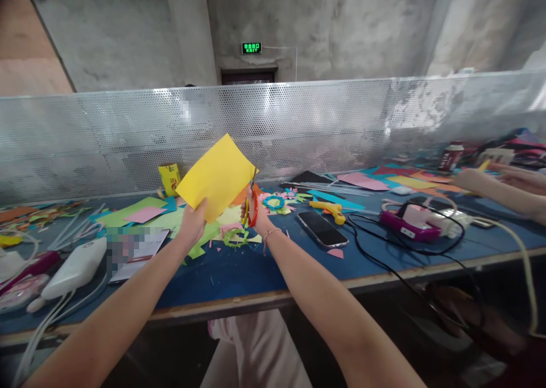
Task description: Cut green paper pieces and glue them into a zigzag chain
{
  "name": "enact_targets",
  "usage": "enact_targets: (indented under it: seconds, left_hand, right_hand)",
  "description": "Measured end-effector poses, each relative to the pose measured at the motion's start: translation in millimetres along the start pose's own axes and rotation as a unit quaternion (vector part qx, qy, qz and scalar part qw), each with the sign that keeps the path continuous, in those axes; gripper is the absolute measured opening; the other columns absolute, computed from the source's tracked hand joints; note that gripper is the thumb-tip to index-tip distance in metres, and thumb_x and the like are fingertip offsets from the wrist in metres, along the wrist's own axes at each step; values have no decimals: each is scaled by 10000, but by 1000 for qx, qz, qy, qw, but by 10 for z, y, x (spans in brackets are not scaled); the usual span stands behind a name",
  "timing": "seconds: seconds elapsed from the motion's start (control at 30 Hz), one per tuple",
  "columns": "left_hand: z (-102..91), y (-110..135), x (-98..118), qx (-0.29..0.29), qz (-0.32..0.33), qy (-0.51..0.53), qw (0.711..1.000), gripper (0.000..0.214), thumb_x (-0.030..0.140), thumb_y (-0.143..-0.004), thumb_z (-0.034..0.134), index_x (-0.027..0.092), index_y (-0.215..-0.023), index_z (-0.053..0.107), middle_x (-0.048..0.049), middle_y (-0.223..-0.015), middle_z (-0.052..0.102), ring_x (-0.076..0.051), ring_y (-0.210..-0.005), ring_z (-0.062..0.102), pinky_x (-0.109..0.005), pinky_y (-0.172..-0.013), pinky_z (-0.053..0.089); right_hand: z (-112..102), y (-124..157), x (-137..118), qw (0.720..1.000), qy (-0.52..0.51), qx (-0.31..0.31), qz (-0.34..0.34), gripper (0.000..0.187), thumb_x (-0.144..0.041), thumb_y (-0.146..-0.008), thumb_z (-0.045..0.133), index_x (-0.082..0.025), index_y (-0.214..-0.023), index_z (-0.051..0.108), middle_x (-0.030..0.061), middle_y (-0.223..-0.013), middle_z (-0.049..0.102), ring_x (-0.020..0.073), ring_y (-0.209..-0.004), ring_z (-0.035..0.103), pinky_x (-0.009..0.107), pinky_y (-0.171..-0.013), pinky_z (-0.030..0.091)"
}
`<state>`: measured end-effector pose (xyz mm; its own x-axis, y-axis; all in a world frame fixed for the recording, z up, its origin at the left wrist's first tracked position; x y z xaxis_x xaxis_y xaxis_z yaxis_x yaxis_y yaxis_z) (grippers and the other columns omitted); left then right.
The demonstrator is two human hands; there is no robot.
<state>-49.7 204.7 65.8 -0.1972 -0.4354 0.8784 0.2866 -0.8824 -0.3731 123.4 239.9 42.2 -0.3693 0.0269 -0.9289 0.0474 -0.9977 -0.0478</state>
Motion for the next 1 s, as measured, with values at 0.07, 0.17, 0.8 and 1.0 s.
enact_targets:
  seconds: [0.07,0.17,0.8,1.0]
  left_hand:
    - [17,1,17,-19,1,16,1000,314,304,-781,596,217,-1081,564,-85,-1156,611,-236,-881,659,-387,-701,582]
    - [-7,-5,39,-19,9,8,1000,349,320,-766,615,218,-1095,556,-82,-1139,609,-222,-830,664,-372,-622,595]
    - [-55,-2,291,-21,119,-90,989,568,258,-590,746,160,-1124,581,-102,-1097,659,-250,-979,622,-380,-853,493]
    - [-152,-60,269,9,120,-127,985,473,264,-596,731,143,-1040,619,-104,-1038,679,-259,-930,638,-379,-810,507]
  right_hand:
    - [-9,-11,8,1000,3,5,0,370,-554,-860,378,-216,-710,371,-55,-483,437,81,-382,423,210,-400,388]
    - [-17,-33,14,1000,10,13,-6,398,-579,-843,389,-211,-692,373,-57,-472,439,75,-370,412,202,-384,379]
    - [-23,-54,-49,995,75,3,-59,531,-674,-798,359,-199,-561,387,-45,-400,414,69,-296,383,206,-319,323]
    - [-44,-46,-49,995,87,12,-56,515,-646,-820,351,-198,-573,410,-48,-388,412,62,-291,372,194,-311,311]
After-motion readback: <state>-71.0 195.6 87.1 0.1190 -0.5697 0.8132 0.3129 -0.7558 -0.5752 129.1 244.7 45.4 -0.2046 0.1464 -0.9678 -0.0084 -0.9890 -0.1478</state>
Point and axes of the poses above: each hand's wrist, its own y-axis away from the middle knuckle, its own z-axis out of the palm, x = y × z, the point moved 9 cm from there along -y, towards the middle knuckle
